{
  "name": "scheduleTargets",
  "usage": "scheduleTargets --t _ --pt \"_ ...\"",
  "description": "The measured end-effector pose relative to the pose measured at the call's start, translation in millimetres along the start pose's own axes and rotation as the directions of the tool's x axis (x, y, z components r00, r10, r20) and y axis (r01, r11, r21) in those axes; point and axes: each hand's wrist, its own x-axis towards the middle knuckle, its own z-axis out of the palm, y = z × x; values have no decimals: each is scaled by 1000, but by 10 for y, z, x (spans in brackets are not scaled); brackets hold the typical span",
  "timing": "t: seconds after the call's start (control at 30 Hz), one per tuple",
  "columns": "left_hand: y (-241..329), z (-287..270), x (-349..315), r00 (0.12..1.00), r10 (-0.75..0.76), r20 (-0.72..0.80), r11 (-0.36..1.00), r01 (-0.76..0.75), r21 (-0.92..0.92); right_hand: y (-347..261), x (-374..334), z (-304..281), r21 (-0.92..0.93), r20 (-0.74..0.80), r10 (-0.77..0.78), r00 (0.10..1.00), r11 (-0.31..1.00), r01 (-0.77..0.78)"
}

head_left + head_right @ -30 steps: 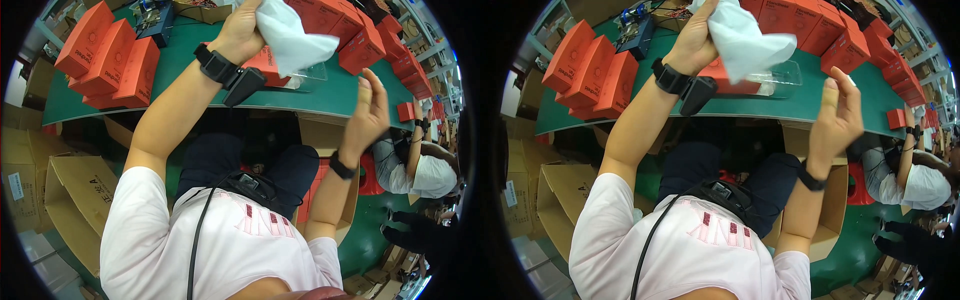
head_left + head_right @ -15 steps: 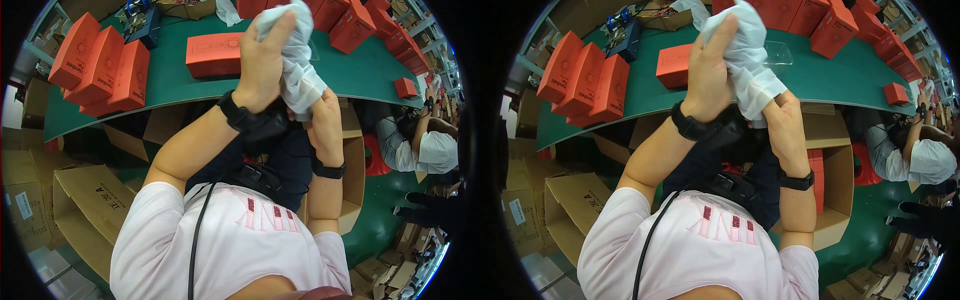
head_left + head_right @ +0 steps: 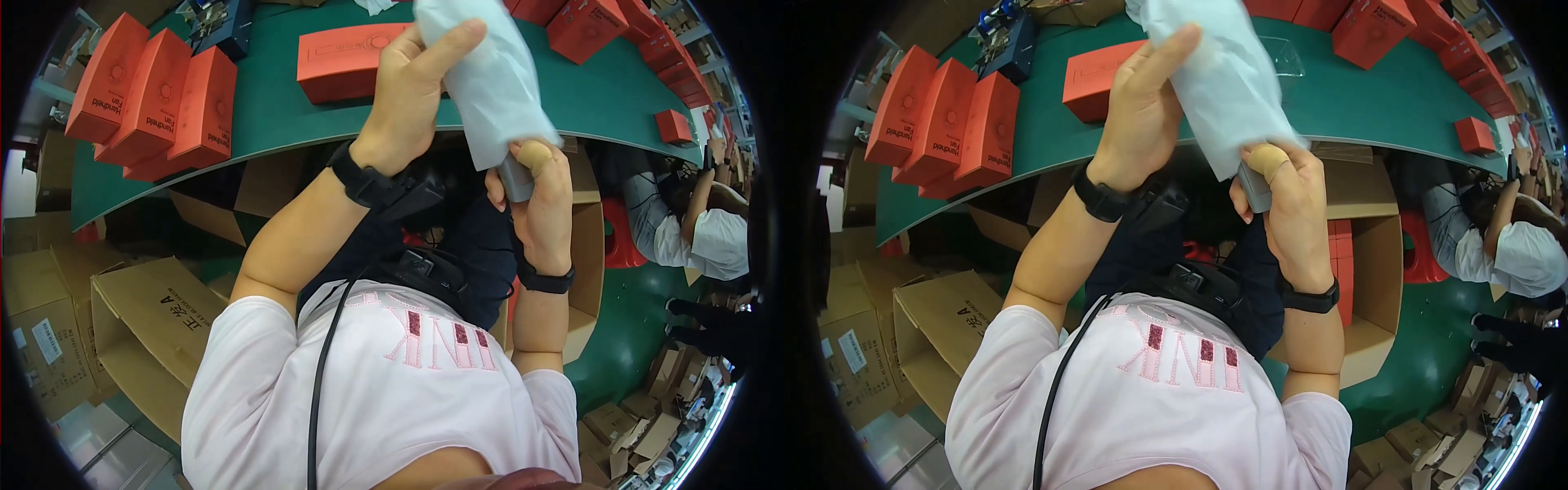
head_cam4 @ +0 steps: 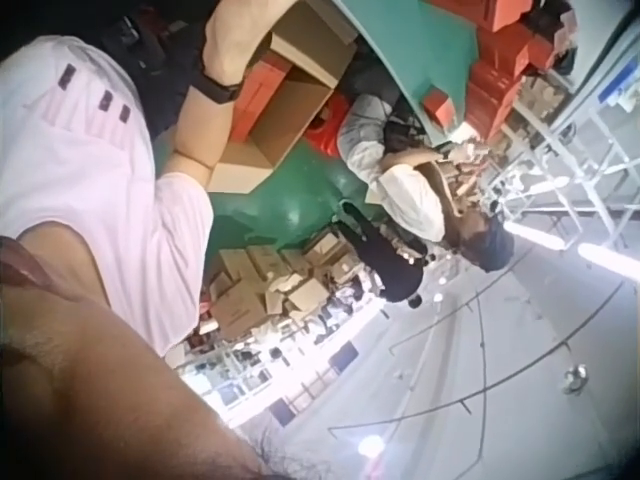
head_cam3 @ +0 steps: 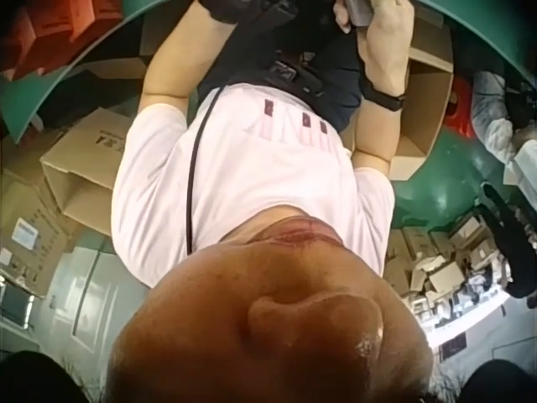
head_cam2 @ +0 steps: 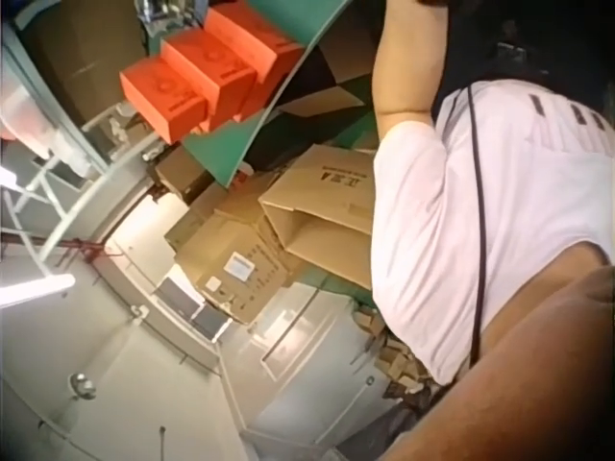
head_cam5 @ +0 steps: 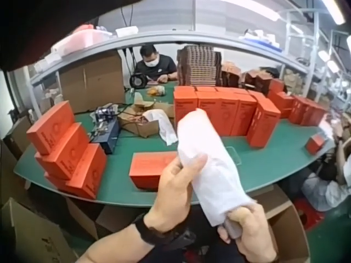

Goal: Manually packaging handheld devices into protective sleeves and product boxes on an assembly line.

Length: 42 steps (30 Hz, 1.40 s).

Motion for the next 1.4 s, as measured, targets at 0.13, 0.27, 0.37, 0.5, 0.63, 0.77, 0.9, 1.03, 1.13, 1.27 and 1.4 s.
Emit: scheduleTargets --t 0.13,0.27,0.37,0.5,0.63,0.77,0.9,1.03,1.13,1.27,1.4 --pt "99 -68 185 983 -181 -10 956 173 -239 -9 -32 87 -23 41 -10 999 1000 11" --pt "153 -148 271 989 -146 17 921 142 -362 80 -59 88 -14 73 -37 997 999 38" --pt "280 -39 241 975 -221 -14 898 197 -393 101 -59 89 12 73 -18 997 1000 17" --pt "313 4 212 967 -253 -26 896 224 -383 105 -61 96 -1 61 -19 998 1000 19" --pt "366 89 200 961 -274 -25 886 243 -395 89 -100 126 10 32 -26 999 1000 26" --pt "392 68 208 963 -271 0 882 249 -400 77 -135 119 104 52 -49 997 994 43" --pt "408 96 194 970 -242 13 880 225 -417 70 -155 120 180 58 -71 996 982 59" --pt "447 163 169 972 -236 -20 886 207 -414 77 -164 108 184 56 -72 996 981 60" --pt "404 99 199 979 -205 14 890 192 -413 67 -177 113 199 49 -71 996 978 60" --pt "442 153 168 978 -205 36 891 201 -408 74 -187 111 192 41 -75 996 979 66" --pt "423 254 93 978 -208 14 919 200 -338 92 -193 95 204 20 -72 997 977 66"
